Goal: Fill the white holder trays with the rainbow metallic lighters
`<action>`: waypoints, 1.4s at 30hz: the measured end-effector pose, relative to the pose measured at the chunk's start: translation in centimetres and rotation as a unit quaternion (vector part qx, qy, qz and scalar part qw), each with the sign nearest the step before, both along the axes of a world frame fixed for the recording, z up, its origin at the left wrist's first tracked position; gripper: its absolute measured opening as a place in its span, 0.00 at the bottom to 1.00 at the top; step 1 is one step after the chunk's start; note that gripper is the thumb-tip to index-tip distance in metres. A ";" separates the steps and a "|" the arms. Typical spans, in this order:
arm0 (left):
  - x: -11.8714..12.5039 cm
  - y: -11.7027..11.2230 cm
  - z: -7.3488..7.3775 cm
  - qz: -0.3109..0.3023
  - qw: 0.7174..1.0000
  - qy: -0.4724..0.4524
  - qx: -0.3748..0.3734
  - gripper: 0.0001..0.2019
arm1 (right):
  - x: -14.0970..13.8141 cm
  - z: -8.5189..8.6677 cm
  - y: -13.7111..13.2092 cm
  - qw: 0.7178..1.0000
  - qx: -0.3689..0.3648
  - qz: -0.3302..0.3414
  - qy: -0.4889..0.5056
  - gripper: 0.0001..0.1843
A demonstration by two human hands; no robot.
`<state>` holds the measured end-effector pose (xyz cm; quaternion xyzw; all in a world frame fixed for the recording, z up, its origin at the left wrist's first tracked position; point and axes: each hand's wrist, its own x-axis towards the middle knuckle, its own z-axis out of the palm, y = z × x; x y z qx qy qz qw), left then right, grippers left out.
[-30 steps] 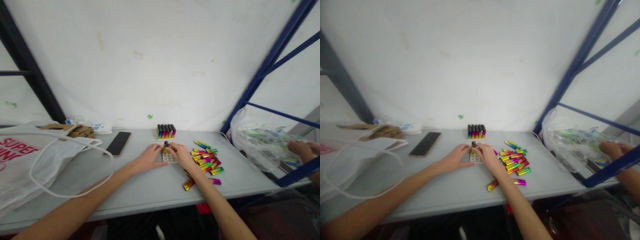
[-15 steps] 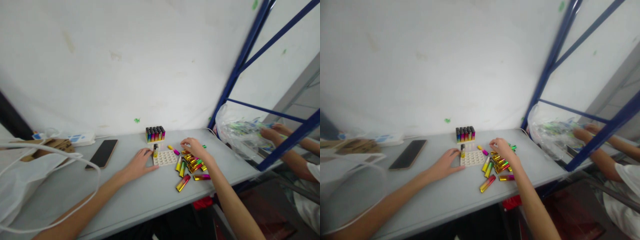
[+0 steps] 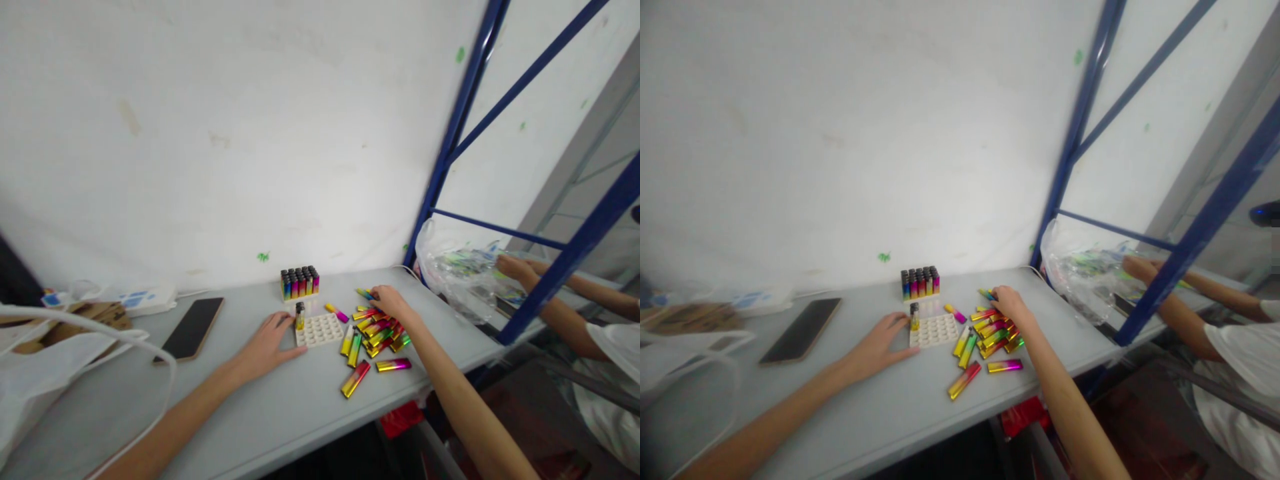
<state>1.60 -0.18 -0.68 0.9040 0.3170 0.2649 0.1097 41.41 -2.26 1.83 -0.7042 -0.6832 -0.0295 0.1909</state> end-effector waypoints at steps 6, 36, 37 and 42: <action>0.0 0.0 -0.1 -0.004 1.000 0.003 -0.007 0.32 | -1.7 1.1 0.1 0.984 0.072 0.047 0.159 0.13; 0.5 -0.5 0.1 -0.001 1.000 0.001 -0.015 0.31 | -18.4 0.2 -1.1 0.896 0.088 0.097 0.424 0.21; 0.5 -0.4 0.1 0.001 1.000 -0.002 -0.019 0.31 | -18.4 0.2 -1.2 0.898 0.088 0.096 0.421 0.21; 0.5 -0.6 0.2 0.004 0.999 -0.011 -0.031 0.31 | -18.6 0.2 -1.6 0.904 0.059 0.112 0.409 0.26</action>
